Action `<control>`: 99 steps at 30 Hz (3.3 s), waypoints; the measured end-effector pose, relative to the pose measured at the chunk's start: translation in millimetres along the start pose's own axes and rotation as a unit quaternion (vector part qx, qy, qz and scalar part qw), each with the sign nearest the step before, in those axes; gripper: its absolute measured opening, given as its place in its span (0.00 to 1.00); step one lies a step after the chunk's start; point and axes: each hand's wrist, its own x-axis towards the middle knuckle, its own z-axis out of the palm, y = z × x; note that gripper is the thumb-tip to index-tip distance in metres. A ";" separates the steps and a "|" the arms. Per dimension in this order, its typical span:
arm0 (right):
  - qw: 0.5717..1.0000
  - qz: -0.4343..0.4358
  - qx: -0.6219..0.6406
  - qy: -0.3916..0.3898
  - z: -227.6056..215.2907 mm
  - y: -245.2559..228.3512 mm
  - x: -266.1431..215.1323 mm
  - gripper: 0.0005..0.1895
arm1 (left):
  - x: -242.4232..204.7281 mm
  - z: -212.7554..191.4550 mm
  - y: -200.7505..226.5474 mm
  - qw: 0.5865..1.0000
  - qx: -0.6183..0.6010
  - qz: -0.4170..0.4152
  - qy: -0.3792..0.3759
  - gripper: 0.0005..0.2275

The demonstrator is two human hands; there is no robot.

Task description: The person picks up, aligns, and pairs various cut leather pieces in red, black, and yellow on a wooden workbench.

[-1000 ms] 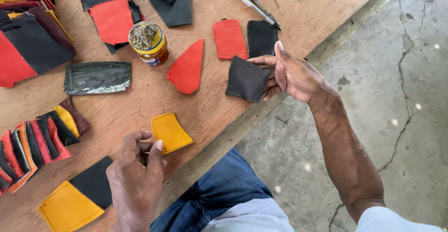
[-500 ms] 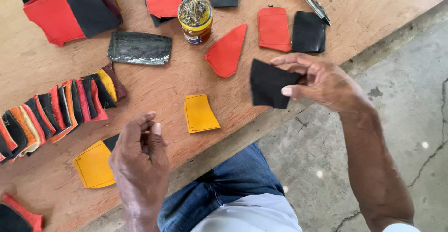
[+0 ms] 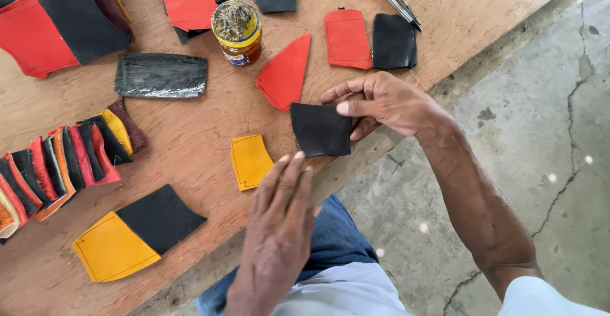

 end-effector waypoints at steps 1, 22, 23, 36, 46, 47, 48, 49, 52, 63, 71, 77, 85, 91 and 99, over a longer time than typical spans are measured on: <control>1.000 -0.003 -0.014 0.008 1.3 -1.2 1.3 0.20 | 3.8 4.9 2.4 1.000 0.002 0.015 -0.017 0.26; 1.000 0.014 -0.009 -0.016 -8.8 -3.6 17.5 0.16 | 8.8 35.6 10.4 0.995 0.041 -0.072 -0.062 0.34; 1.000 0.019 -0.010 -0.013 -9.4 -2.9 17.8 0.16 | 9.1 35.0 10.4 0.995 0.039 -0.071 -0.056 0.34; 0.978 0.010 -0.199 0.057 19.2 -11.4 2.2 0.17 | -12.1 3.7 -22.1 0.984 0.095 -0.100 0.111 0.19; 0.954 0.009 -0.283 0.101 63.9 -31.3 -0.4 0.17 | 7.5 -39.3 -49.2 0.987 -0.047 -0.141 0.059 0.39; 0.947 0.024 -0.294 0.123 67.3 -34.7 -0.6 0.18 | 12.2 -40.9 -50.4 0.986 -0.050 -0.154 0.043 0.41; 0.949 0.024 -0.289 0.126 70.6 -36.3 -2.0 0.18 | 15.2 -41.8 -51.2 0.984 -0.055 -0.166 0.025 0.43; 0.950 0.024 -0.284 0.128 73.0 -37.5 -3.3 0.17 | 16.9 -42.2 -51.4 0.982 -0.059 -0.179 0.006 0.46; 0.955 0.017 -0.266 0.129 76.9 -38.0 -5.4 0.15 | 17.6 -44.3 -51.7 0.972 -0.093 -0.215 0.011 0.48; 0.939 -0.078 -0.310 0.128 82.2 -29.6 1.2 0.17 | 8.7 -53.7 -54.9 0.978 -0.076 -0.196 -0.005 0.48; 0.937 -0.021 -0.315 0.147 93.9 -34.2 -1.9 0.20 | 6.6 -56.2 -54.5 0.975 -0.075 -0.210 -0.020 0.48; 0.886 -0.048 -0.393 0.243 70.6 -32.6 -37.0 0.15 | -10.3 -70.2 -55.1 0.986 -0.016 -0.162 0.037 0.45; 0.931 -0.183 -0.141 0.282 26.1 29.2 -23.7 0.08 | -67.4 -121.1 -84.6 0.937 -0.036 -0.253 0.239 0.16; 0.869 -0.272 -0.346 0.225 104.3 5.6 -39.0 0.10 | -99.8 -136.7 -104.8 0.939 0.073 -0.280 0.185 0.17; 0.793 -0.343 -0.504 -0.003 255.7 -19.3 19.8 0.36 | -96.2 -141.0 -111.7 0.944 0.068 -0.294 0.131 0.25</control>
